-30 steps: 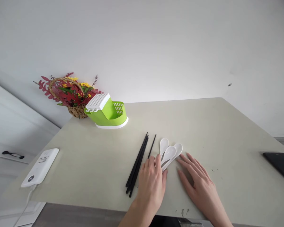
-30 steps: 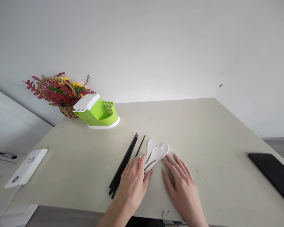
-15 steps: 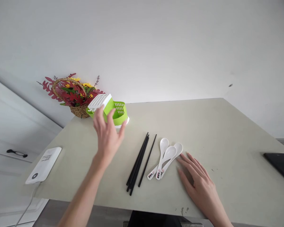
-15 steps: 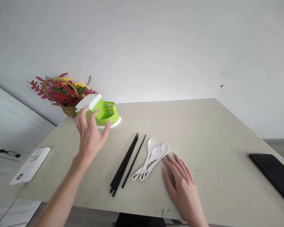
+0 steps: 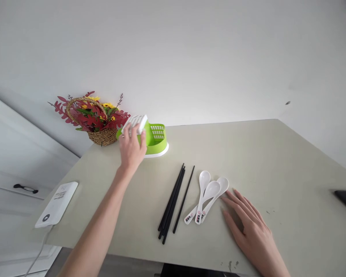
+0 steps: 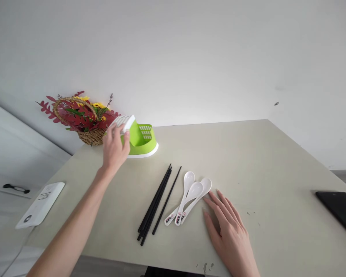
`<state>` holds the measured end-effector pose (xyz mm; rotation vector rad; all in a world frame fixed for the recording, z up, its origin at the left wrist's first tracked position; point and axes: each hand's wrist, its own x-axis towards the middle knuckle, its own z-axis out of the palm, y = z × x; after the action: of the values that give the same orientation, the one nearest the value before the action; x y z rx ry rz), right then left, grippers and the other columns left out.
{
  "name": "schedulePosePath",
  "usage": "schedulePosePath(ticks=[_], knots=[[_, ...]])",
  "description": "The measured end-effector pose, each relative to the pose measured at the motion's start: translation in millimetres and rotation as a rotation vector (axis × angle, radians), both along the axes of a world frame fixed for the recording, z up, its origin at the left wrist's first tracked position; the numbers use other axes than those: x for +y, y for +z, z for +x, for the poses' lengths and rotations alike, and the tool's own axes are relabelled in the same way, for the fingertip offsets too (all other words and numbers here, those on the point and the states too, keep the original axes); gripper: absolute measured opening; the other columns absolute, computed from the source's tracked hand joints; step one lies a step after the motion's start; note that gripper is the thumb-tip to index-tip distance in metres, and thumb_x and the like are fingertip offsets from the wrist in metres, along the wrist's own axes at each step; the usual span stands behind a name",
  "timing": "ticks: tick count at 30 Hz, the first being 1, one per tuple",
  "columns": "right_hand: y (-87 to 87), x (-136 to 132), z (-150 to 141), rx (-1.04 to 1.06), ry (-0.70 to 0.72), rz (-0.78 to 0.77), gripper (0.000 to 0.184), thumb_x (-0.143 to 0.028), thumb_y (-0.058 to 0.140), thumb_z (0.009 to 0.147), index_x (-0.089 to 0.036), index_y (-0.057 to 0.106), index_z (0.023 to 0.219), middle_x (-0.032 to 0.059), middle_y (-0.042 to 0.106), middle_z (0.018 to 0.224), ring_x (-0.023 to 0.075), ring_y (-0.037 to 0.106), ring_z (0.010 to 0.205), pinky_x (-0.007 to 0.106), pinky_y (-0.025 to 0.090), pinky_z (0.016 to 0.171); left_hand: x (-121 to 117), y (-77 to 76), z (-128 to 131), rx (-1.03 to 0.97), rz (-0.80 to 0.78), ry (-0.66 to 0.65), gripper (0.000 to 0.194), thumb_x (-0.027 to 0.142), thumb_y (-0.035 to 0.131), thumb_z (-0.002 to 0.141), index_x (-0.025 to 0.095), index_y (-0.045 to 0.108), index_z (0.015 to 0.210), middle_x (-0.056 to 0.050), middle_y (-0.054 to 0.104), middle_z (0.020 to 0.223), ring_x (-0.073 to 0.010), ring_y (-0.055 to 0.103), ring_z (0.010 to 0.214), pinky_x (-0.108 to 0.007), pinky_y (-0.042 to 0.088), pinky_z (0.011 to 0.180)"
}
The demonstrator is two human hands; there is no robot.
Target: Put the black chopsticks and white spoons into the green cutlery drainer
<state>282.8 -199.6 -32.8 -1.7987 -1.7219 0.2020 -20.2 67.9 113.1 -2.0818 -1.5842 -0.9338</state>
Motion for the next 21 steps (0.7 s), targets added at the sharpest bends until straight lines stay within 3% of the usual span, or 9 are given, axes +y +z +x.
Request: schedulePosePath(ticks=[7, 12, 16, 21], knots=[[-1.0, 1.3, 0.8, 0.003, 0.004, -0.001, 0.045, -0.045, 0.048, 0.107, -0.037, 0.055, 0.151, -0.0036, 0.052, 0.162, 0.0315, 0.04, 0.155, 0.061, 0.045, 0.121, -35.9, -4.7, 104.9, -0.044, -0.147, -0.238, 0.071, 0.069, 0.027, 0.106, 0.022, 0.051, 0.153, -0.018, 0.042, 0.164, -0.0379, 0.054, 0.138, -0.049, 0.057, 0.099], [-0.7, 2.7, 0.8, 0.013, 0.01, 0.0, 0.044, -0.042, 0.048, 0.108, -0.035, 0.056, 0.15, -0.0027, 0.053, 0.162, 0.0298, 0.04, 0.156, 0.06, 0.044, 0.122, -57.7, -7.9, 166.7, -0.073, -0.204, -0.316, 0.079, 0.077, 0.028, 0.101, 0.025, 0.049, 0.157, -0.019, 0.041, 0.165, -0.0418, 0.066, 0.123, -0.049, 0.062, 0.084], [-1.5, 3.5, 0.2, 0.033, 0.011, -0.004, 0.043, -0.041, 0.048, 0.108, -0.034, 0.058, 0.149, -0.001, 0.054, 0.161, 0.0302, 0.04, 0.155, 0.06, 0.044, 0.122, -66.5, -9.9, 185.0, -0.075, -0.22, -0.377, 0.078, 0.077, 0.031, 0.1, 0.028, 0.047, 0.158, -0.019, 0.04, 0.166, -0.041, 0.069, 0.116, -0.047, 0.063, 0.077], [-0.8, 3.9, -0.1, 0.051, 0.018, -0.007, 0.043, -0.041, 0.048, 0.108, -0.033, 0.059, 0.148, 0.0006, 0.055, 0.16, 0.0301, 0.041, 0.155, 0.06, 0.043, 0.122, -70.8, -10.9, 173.5, -0.057, -0.253, -0.474, 0.067, 0.07, 0.036, 0.104, 0.033, 0.046, 0.159, -0.014, 0.035, 0.169, -0.0413, 0.067, 0.121, -0.051, 0.064, 0.08]])
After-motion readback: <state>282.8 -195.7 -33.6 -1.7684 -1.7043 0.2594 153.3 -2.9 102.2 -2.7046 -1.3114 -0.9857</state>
